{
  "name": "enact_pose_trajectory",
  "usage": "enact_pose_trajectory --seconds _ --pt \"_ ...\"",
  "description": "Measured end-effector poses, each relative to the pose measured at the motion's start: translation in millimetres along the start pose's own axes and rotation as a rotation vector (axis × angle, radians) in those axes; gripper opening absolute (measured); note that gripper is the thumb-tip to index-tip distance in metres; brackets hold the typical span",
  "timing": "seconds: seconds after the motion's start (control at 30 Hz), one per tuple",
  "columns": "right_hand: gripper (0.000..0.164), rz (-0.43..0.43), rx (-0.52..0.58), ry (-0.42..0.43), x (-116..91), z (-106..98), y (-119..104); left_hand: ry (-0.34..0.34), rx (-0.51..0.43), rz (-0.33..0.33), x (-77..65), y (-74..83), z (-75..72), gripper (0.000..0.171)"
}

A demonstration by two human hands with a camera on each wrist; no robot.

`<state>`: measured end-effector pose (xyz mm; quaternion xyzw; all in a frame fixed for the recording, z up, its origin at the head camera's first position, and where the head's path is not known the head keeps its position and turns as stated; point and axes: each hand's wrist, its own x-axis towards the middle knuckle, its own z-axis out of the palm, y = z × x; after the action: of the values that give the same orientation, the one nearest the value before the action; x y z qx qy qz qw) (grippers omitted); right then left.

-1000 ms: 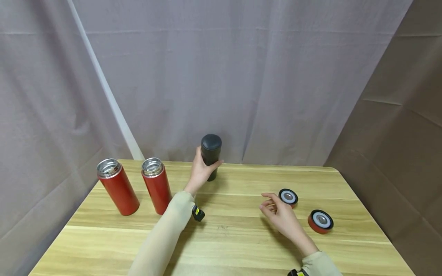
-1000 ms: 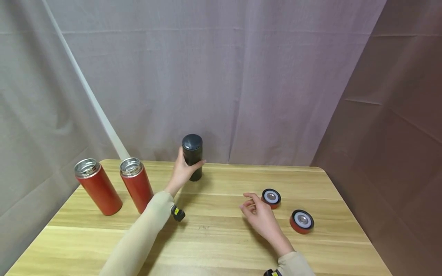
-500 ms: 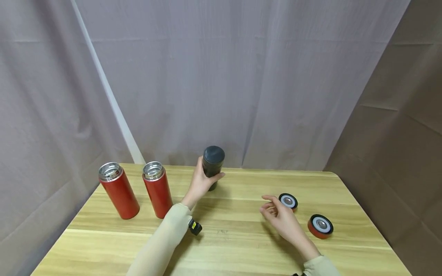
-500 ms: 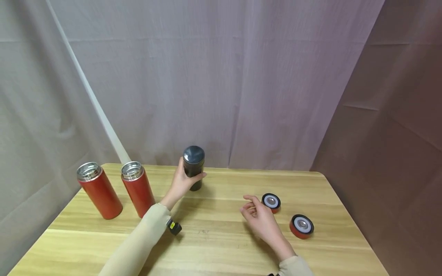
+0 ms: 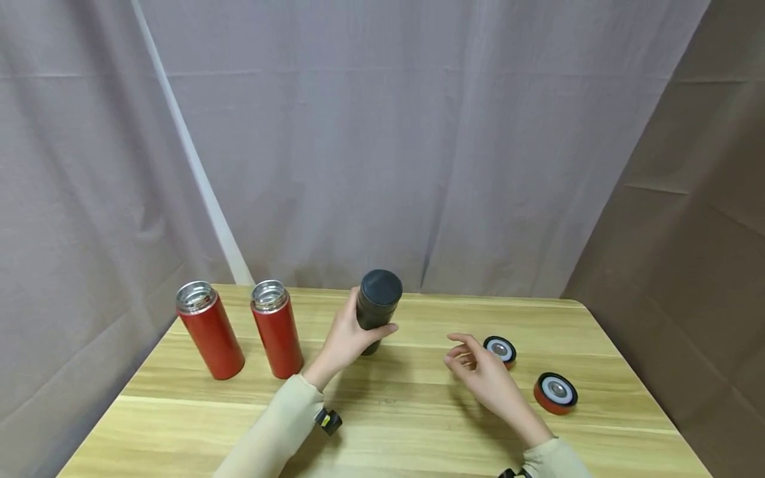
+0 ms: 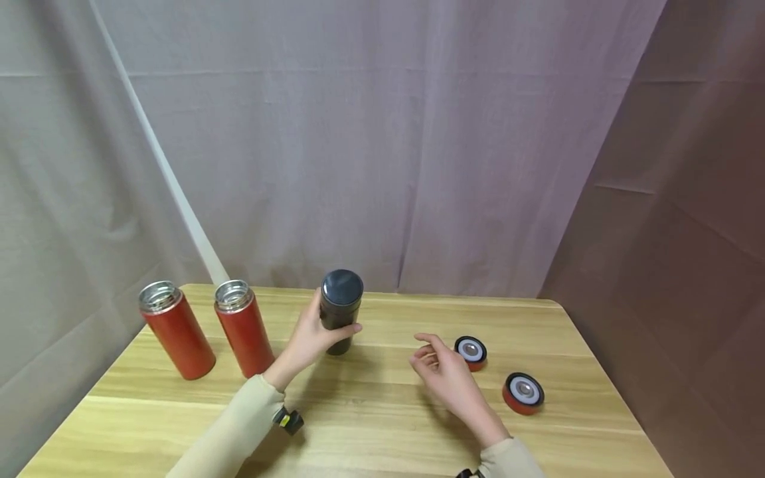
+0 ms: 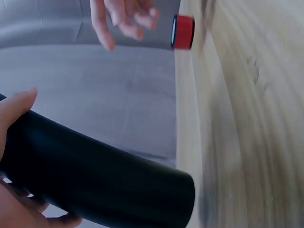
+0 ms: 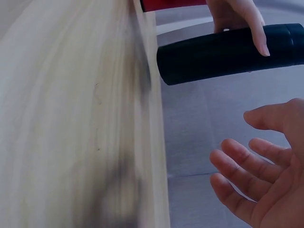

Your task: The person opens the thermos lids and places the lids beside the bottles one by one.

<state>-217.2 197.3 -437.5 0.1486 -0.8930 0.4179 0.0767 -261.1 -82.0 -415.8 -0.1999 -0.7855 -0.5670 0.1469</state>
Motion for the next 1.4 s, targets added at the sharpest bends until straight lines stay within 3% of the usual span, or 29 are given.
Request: enact_pose_trajectory --seconds 0.23,0.67,0.8,1.03,1.2,1.4 --pt "0.04 -0.023 0.009 0.006 -4.3 3.5 -5.0 -0.05 0.029 -0.041 -23.0 12.1 -5.7 0.084" --pt "0.04 -0.09 0.01 0.037 -10.2 -0.8 -11.5 -0.098 0.155 -0.009 -54.2 38.0 -20.6 0.076" --pt "0.038 -0.15 -0.001 0.071 -12.3 -2.8 -14.5 -0.107 0.212 -0.008 -64.1 42.5 -22.6 0.07" --pt "0.036 -0.263 -0.042 0.152 -15.7 -8.1 -26.3 -0.126 0.226 -0.01 -74.5 51.2 -22.2 0.069" --pt "0.043 -0.3 -0.028 0.105 -16.7 -13.1 -38.3 -0.131 0.259 0.035 -76.5 52.3 -20.7 0.071" --pt "0.067 -0.421 0.0 -0.014 -22.9 -22.0 -54.2 -0.154 0.307 0.077 -80.0 53.2 -19.4 0.077"
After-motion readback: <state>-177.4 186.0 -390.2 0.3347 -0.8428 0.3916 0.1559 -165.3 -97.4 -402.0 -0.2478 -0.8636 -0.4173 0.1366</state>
